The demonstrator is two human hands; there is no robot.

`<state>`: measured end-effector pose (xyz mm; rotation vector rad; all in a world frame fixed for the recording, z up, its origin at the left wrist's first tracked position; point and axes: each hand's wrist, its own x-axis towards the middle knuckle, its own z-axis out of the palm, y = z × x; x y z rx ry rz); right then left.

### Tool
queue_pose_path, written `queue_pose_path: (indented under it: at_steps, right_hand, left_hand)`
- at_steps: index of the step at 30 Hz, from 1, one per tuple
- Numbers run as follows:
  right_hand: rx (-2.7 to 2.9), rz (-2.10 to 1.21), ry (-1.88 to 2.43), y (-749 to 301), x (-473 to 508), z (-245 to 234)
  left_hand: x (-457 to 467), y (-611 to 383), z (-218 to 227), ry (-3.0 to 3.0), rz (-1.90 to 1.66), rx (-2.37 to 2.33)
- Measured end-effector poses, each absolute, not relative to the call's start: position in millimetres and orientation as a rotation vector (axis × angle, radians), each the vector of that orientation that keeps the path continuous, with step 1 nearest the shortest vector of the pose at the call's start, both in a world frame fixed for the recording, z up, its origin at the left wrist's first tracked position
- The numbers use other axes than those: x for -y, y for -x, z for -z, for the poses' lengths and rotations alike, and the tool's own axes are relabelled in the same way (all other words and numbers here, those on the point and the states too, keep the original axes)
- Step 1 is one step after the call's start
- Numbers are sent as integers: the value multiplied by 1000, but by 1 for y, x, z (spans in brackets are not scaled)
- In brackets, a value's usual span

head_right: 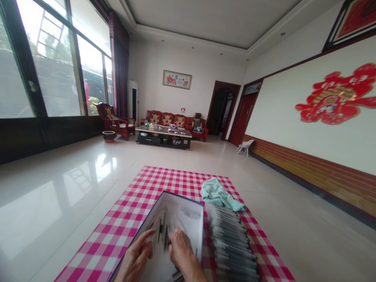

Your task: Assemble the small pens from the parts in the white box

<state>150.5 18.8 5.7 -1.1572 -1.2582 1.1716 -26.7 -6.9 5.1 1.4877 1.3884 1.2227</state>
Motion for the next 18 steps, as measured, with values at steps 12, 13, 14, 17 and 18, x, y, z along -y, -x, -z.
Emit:
queue_pose_path:
  at_steps: [12, 13, 14, 17, 18]
  right_hand:
    - [1235, -1340, 1172, -118, -28, -47]
    - [1150, -1409, 1133, -117, -24, -48]
    - [1060, -1477, 1089, -116, -20, -47]
    - [864, -1624, 976, -116, -14, -39]
    - [824, -1650, 950, -116, -13, -36]
  left_hand:
    - [7, 23, -8, -1598, -1223, -1333]
    - [8, 23, -8, -1599, -1222, -1330]
    - [8, 23, -8, -1597, -1221, -1328]
    - [9, 23, -8, -1592, -1217, -1315]
    - [9, 23, -7, -1589, -1214, -1314]
